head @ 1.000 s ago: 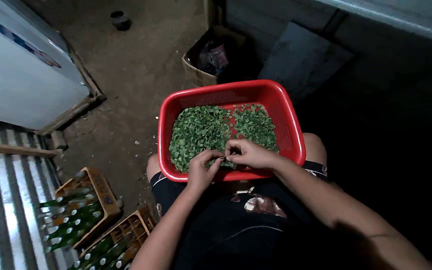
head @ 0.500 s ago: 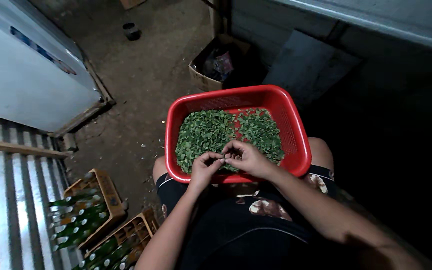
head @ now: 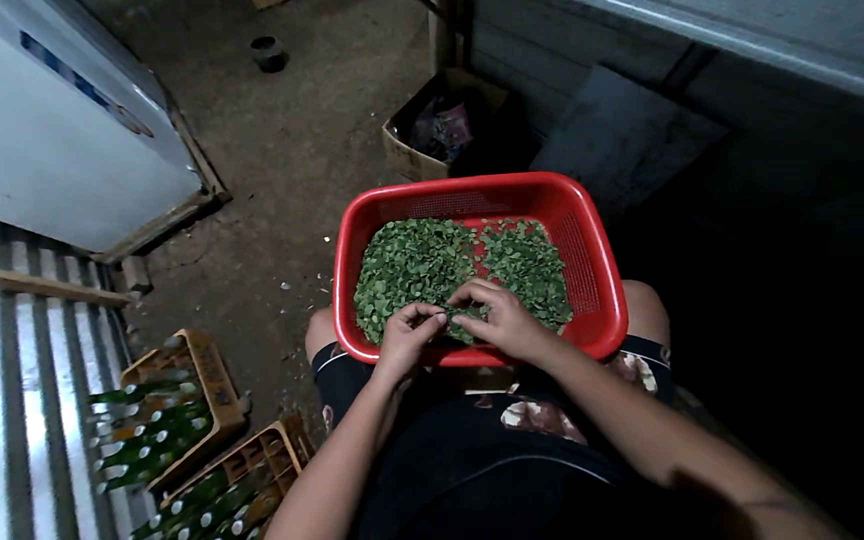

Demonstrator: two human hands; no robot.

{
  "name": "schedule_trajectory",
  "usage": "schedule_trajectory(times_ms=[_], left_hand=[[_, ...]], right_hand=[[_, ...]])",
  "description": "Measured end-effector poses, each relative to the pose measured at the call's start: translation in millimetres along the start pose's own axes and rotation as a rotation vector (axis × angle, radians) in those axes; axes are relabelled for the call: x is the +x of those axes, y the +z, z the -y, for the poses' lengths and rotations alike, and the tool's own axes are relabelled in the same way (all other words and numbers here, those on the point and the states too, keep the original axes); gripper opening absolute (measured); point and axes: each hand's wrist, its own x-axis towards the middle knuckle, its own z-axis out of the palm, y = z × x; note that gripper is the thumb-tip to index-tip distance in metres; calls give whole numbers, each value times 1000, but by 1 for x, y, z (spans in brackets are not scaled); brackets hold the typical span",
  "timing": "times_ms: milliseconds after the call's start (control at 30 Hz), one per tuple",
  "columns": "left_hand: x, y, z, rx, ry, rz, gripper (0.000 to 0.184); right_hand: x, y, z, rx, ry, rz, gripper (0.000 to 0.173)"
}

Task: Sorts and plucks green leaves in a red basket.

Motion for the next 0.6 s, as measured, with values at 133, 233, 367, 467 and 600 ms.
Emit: schedule_trajectory(times_ms=[133,233,367,467,600], left_hand=[[-1,2,-3,-50,-47,-11,9],[-1,1,-4,-89,-67,-7,10],[-1,0,-3,-114,-60,20,12],[-2,0,-2,-120,-49,56,13],[-3,1,-2,-125,-55,90,14]], right_hand=[[-1,6,-5,-6,-112,-58,17],[-1,8,-6,-27,-159,-90,17],[-2,8,-6,-25,-170,-87,18],[-3,8,-5,-28,-169,-76,19],[-3,7,-5,-19,-158,-41,21]])
